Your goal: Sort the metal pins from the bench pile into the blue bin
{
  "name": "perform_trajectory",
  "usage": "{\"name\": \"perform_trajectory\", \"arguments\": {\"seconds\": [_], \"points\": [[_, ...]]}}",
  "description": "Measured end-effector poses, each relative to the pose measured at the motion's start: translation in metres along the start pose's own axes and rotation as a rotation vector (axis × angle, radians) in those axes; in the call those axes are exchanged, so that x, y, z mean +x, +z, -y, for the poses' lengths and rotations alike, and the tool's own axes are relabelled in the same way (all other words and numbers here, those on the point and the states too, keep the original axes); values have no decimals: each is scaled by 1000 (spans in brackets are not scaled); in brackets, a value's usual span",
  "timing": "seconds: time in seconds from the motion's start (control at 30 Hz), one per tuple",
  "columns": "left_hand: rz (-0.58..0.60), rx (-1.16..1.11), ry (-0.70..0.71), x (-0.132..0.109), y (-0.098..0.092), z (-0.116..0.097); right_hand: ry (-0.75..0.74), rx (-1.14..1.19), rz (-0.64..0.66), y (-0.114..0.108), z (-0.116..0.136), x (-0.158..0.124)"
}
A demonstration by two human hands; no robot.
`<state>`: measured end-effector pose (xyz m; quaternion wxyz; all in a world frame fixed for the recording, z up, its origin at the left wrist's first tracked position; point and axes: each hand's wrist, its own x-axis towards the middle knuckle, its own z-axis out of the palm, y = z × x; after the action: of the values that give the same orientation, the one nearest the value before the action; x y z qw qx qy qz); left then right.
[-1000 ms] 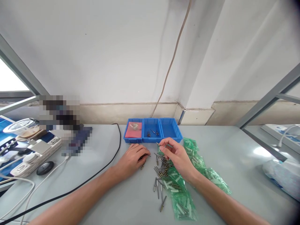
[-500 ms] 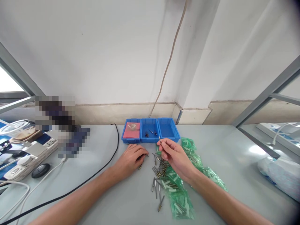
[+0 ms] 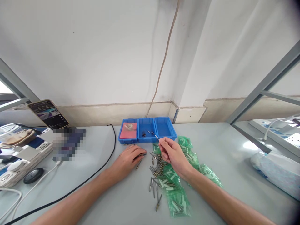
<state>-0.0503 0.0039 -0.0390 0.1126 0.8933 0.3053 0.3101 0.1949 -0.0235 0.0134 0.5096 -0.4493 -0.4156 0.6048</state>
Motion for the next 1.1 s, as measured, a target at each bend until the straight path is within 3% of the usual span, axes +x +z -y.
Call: {"name": "perform_trajectory", "arguments": {"seconds": [0.3, 0.6, 0.73, 0.93, 1.1], "points": [[31, -35, 36, 0, 4, 2, -7, -80, -45, -4, -8, 13], [39, -31, 5, -1, 4, 2, -213, -255, -28, -6, -8, 12], [6, 53, -46, 0, 1, -1, -358, -570, -44, -8, -14, 8], [-11, 123, -77, 2, -1, -4, -600, -1163, 117, -4, -20, 2], [53, 61, -22, 2, -1, -1, -620, -1337, 194, -2, -22, 1]]}}
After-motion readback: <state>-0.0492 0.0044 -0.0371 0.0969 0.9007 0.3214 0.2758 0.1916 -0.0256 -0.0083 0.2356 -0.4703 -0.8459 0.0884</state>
